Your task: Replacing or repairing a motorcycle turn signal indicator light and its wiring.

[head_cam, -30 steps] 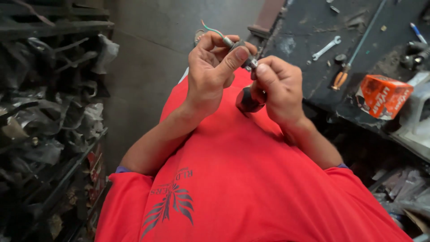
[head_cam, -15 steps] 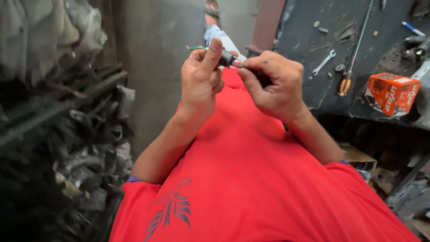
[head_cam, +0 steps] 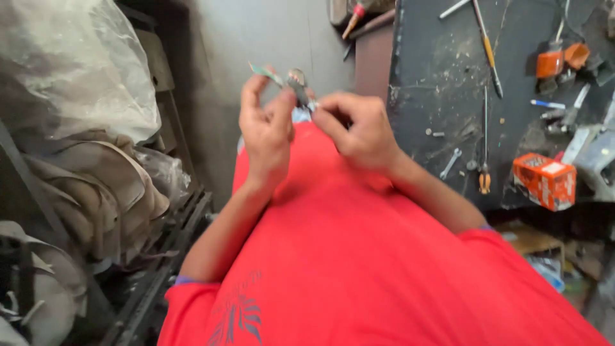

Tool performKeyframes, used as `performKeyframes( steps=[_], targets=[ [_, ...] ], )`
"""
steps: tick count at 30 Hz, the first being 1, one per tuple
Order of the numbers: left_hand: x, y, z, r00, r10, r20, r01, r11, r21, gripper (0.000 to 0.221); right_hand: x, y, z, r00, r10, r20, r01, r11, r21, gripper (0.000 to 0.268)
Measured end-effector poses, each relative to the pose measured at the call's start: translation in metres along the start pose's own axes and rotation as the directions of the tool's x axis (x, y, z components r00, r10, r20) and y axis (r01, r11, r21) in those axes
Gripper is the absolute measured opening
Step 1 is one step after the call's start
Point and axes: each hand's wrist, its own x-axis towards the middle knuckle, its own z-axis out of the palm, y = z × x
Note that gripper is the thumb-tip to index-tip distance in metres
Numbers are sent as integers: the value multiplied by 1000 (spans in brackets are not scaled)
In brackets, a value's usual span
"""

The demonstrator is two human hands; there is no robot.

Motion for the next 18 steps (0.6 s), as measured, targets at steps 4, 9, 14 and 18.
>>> performKeyframes(
  steps=[4, 9, 14, 18],
  targets=[
    [64, 20, 3, 997, 59, -40, -57, 998, 37, 38, 62, -3, 0, 998, 50, -41, -44, 989, 140, 11],
    [149, 24, 1, 999, -29, 41, 29, 1000, 4, 38, 138, -2, -12, 889, 449, 92, -441, 783, 440, 16],
    [272, 43, 17, 979, 97, 178, -105, 994, 39, 55, 239, 12, -20, 937, 348, 24, -310, 801, 512, 26],
    [362, 83, 34, 944, 206, 259, -234, 969, 83, 63, 324, 7, -36, 951, 287, -115, -176, 809, 561, 24]
  ],
)
